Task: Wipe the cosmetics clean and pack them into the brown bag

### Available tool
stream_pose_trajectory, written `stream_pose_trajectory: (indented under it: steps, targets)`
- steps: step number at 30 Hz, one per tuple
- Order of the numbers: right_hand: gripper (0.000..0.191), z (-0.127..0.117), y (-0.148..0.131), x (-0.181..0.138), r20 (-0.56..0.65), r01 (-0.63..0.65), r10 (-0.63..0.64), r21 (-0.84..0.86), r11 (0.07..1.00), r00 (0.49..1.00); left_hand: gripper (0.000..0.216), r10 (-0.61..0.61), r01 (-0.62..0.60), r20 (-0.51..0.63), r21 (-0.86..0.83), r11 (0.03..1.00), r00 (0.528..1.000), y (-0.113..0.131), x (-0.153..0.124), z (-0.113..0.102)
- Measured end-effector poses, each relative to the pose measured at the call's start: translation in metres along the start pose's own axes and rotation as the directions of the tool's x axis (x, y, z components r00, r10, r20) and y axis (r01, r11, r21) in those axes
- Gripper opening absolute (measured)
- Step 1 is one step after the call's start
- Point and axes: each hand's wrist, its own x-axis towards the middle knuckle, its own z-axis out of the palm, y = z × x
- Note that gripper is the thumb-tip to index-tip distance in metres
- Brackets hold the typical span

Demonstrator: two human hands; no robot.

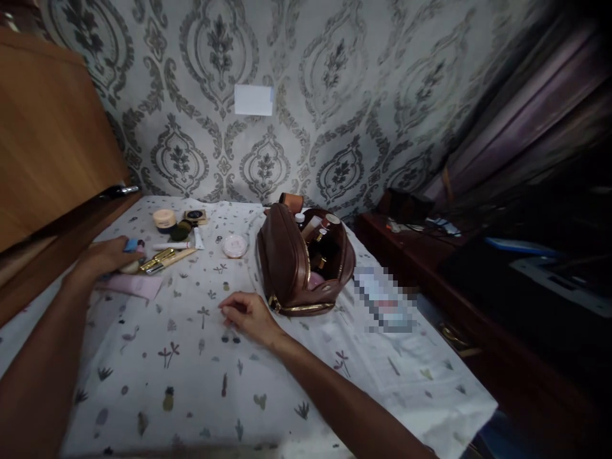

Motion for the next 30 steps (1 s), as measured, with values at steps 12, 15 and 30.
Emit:
stream_pose_trajectory:
  steps: [12, 15, 30]
  targets:
    - [0.023, -0.003, 0.007, 0.002, 0.045, 0.052, -0.052, 0.003, 0.999, 0.998, 0.04, 0.122, -0.122, -0.284, 0.019, 0.992, 0.951, 0.071, -0.048, -0.023]
    - [0.024, -0.003, 0.006, 0.002, 0.042, 0.054, -0.054, -0.009, 0.998, 0.998, 0.034, 0.238, -0.239, -0.28, 0.031, 0.97, 0.93, 0.098, -0.057, -0.018]
    - [0.059, -0.013, 0.021, 0.009, -0.221, 0.073, -0.107, -0.154, 0.985, 0.969, 0.035, 0.519, -0.588, -0.275, -0.397, 0.705, 0.809, 0.156, -0.084, 0.011]
